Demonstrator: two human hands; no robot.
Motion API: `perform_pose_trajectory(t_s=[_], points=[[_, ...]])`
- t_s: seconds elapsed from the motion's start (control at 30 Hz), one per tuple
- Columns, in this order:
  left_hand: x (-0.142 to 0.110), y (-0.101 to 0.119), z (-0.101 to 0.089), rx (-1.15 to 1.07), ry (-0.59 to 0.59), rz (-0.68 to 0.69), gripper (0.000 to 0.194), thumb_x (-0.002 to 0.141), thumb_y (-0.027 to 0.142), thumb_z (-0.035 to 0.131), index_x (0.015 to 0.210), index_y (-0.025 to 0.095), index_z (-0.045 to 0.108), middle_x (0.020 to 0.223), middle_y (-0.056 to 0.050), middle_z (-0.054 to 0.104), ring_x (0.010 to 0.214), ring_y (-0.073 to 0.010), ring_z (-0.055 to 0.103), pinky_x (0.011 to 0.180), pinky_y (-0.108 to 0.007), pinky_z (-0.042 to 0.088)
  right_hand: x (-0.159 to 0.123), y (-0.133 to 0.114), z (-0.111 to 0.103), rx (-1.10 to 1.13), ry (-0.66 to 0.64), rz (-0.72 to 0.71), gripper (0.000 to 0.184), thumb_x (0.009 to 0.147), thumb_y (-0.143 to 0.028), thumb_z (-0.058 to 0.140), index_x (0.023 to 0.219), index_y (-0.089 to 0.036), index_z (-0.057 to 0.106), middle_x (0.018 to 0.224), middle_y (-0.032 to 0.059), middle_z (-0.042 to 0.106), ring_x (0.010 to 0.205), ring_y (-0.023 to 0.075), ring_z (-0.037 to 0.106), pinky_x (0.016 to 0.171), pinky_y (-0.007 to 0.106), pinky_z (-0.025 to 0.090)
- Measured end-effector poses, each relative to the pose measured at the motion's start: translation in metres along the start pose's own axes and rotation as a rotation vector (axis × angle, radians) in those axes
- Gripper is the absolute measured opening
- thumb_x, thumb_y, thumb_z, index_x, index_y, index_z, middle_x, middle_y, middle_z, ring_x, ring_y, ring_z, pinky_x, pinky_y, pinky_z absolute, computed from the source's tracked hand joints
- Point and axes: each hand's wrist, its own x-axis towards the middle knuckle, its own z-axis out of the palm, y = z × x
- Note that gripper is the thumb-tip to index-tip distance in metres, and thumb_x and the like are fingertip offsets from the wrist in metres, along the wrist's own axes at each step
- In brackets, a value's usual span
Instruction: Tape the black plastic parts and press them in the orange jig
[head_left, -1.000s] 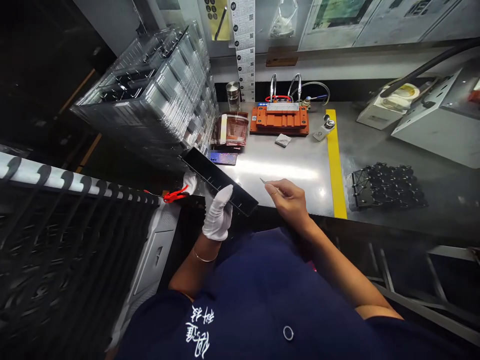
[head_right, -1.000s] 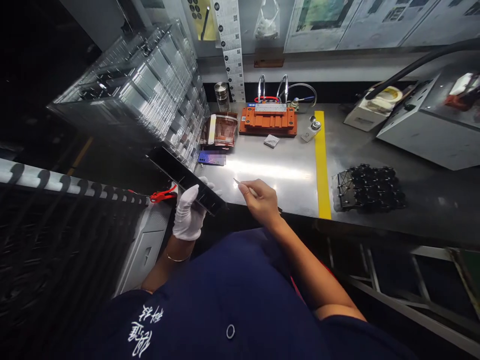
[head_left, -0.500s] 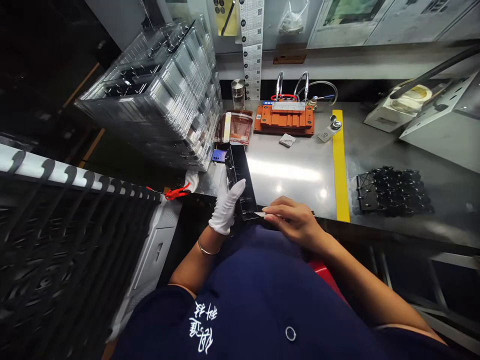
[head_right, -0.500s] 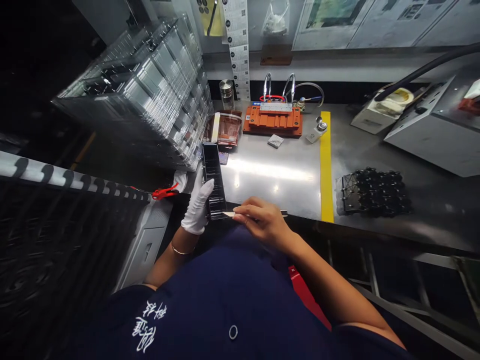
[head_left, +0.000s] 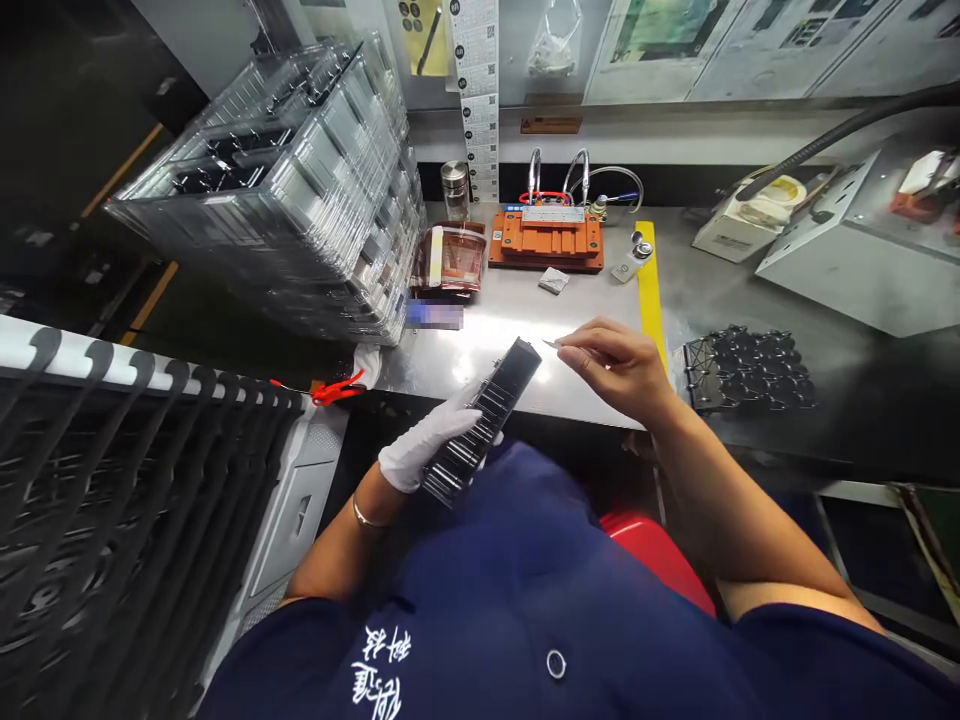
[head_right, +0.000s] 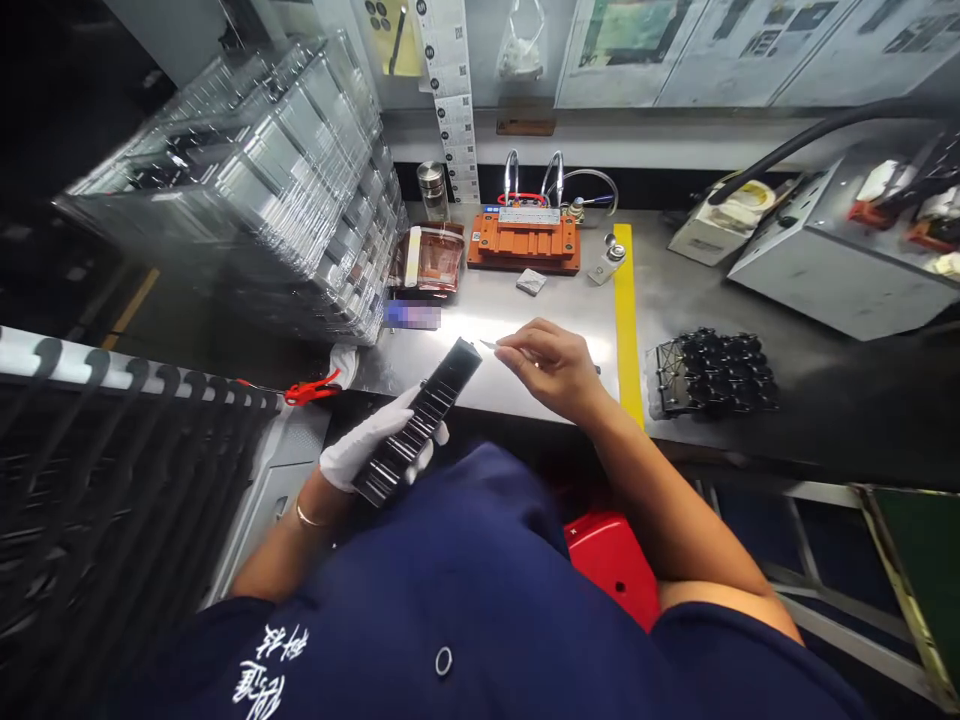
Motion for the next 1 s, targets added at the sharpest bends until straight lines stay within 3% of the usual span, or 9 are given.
perform_pose_trajectory(t_s=[0.1,0.3,0.5,0.77,1.0], points=[[-0.013,-0.005,-0.016,-0.119,-0.106,-0.107,0.059,0.084,0.053,0.053,0.128,0.014,0.047,0.090,-0.010,0.065,0.053,-0.0122,0.058,0.042,-0.021,0.045,-0.007,-0.011,-0.010,0.032,-0.197,-0.088,0.019,0.085,-0.038,0.064,0.084,-0.021,0.072,0.073,0.0041,0.064,0.058,0.0118,0.054,0.053,0.025,0.043],[-0.029,-0.010,-0.017,-0.194,-0.147,-0.187,0.056,0.086,0.054,0.048,0.118,0.008,0.052,0.080,-0.009,0.064,0.050,-0.0117,0.056,0.040,-0.021,0.045,-0.008,-0.015,-0.020,0.042,-0.449,-0.132,0.021,0.088,-0.037,0.060,0.084,-0.020,0.072,0.076,0.0053,0.065,0.065,0.0126,0.058,0.057,0.024,0.044],[-0.032,-0.016,-0.021,-0.165,-0.144,-0.260,0.054,0.089,0.051,0.046,0.126,0.012,0.048,0.089,-0.012,0.065,0.053,-0.0122,0.058,0.042,-0.020,0.044,-0.004,-0.013,-0.023,0.100,-0.634,-0.121,0.025,0.089,-0.038,0.058,0.088,-0.018,0.073,0.078,0.0063,0.066,0.068,0.0129,0.060,0.062,0.025,0.045],[-0.030,-0.016,-0.024,-0.087,-0.210,-0.259,0.065,0.086,0.049,0.051,0.140,0.016,0.037,0.092,-0.011,0.064,0.053,-0.0118,0.056,0.042,-0.020,0.041,0.000,-0.008,-0.020,0.128,-0.714,-0.127,0.027,0.089,-0.040,0.058,0.091,-0.017,0.074,0.079,0.0069,0.066,0.067,0.0120,0.059,0.060,0.024,0.044],[-0.023,-0.021,-0.024,-0.051,-0.242,-0.308,0.062,0.085,0.049,0.055,0.134,0.013,0.045,0.084,-0.011,0.065,0.059,-0.0122,0.056,0.049,-0.019,0.039,-0.003,0.005,-0.010,0.116,-0.582,-0.157,0.023,0.086,-0.040,0.062,0.084,-0.021,0.074,0.076,0.0051,0.067,0.067,0.0135,0.062,0.061,0.025,0.047]])
